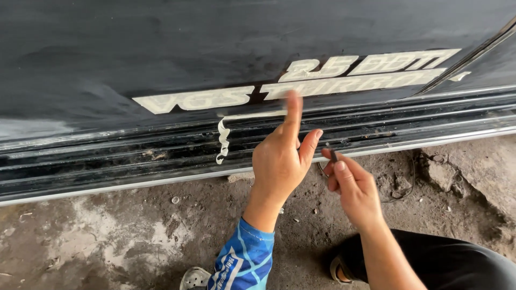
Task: The person is removing a white vinyl decal or sticker from the lower side panel of a black vehicle using a utility blade.
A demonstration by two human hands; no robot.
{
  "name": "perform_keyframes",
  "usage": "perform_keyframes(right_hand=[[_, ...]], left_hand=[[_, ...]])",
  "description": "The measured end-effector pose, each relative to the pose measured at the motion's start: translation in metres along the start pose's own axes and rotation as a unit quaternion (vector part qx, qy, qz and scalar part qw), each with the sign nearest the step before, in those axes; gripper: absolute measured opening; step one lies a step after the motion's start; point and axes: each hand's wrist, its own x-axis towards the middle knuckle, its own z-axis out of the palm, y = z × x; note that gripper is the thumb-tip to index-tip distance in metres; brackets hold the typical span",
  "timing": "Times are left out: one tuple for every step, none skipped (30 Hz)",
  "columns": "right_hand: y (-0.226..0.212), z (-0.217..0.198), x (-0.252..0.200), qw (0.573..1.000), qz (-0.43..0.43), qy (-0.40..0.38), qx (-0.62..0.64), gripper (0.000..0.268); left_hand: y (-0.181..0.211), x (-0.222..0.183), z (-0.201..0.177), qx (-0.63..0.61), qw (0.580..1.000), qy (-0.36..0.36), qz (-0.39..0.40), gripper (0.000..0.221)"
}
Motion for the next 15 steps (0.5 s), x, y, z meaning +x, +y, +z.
perform_keyframes(right_hand=[[-0.01, 0.004, -0.001, 1.0, 0.002, -0.001, -0.002, 0.039], [-0.02, 0.008, -0.002, 0.997, -0.045, 0.012, 0.059, 0.039], [-0.03, 0.012, -0.003, 0.988, -0.091, 0.025, 0.121, 0.038], [-0.039, 0.022, -0.001, 0.988, -0.09, 0.025, 0.12, 0.038], [-0.049, 0.033, 0.001, 0.981, -0.157, 0.04, 0.107, 0.038], [-0.058, 0.043, 0.002, 0.969, -0.222, 0.056, 0.094, 0.04], [-0.061, 0.055, 0.005, 0.97, -0.219, 0.056, 0.093, 0.04], [-0.065, 0.068, 0.01, 0.961, -0.243, 0.064, 0.117, 0.037], [-0.069, 0.08, 0.014, 0.951, -0.266, 0.072, 0.14, 0.034], [-0.068, 0.09, 0.017, 0.951, -0.263, 0.074, 0.141, 0.034], [-0.067, 0.099, 0.019, 0.947, -0.273, 0.078, 0.151, 0.032], [-0.066, 0.109, 0.023, 0.942, -0.283, 0.082, 0.162, 0.029], [-0.064, 0.112, 0.025, 0.942, -0.281, 0.082, 0.163, 0.029], [-0.062, 0.116, 0.027, 0.943, -0.275, 0.085, 0.167, 0.03], [-0.061, 0.12, 0.029, 0.944, -0.269, 0.088, 0.171, 0.03]], left_hand=[[-0.002, -0.004, 0.001, -0.001, 1.0, 0.0, -0.002, 0.072], [-0.004, -0.007, 0.002, -0.02, 1.0, 0.013, -0.004, 0.057], [-0.005, -0.011, 0.004, -0.039, 0.999, 0.027, -0.006, 0.043], [-0.007, -0.009, 0.002, -0.04, 0.999, 0.026, -0.007, 0.043], [-0.009, -0.008, 0.001, -0.13, 0.99, 0.047, -0.035, 0.029], [-0.011, -0.007, 0.0, -0.22, 0.971, 0.066, -0.064, 0.015], [-0.013, -0.006, -0.007, -0.22, 0.971, 0.064, -0.066, 0.015], [-0.015, -0.004, -0.013, -0.259, 0.962, 0.041, -0.076, 0.016], [-0.018, -0.001, -0.02, -0.296, 0.951, 0.016, -0.085, 0.018], [-0.019, 0.0, -0.025, -0.296, 0.951, 0.014, -0.087, 0.018], [-0.02, 0.001, -0.031, -0.313, 0.946, -0.002, -0.089, 0.018], [-0.021, 0.003, -0.037, -0.329, 0.94, -0.017, -0.09, 0.018], [-0.023, 0.003, -0.04, -0.328, 0.94, -0.019, -0.091, 0.018], [-0.025, 0.004, -0.043, -0.297, 0.952, -0.009, -0.076, 0.018], [-0.027, 0.005, -0.046, -0.266, 0.962, 0.001, -0.06, 0.018]])
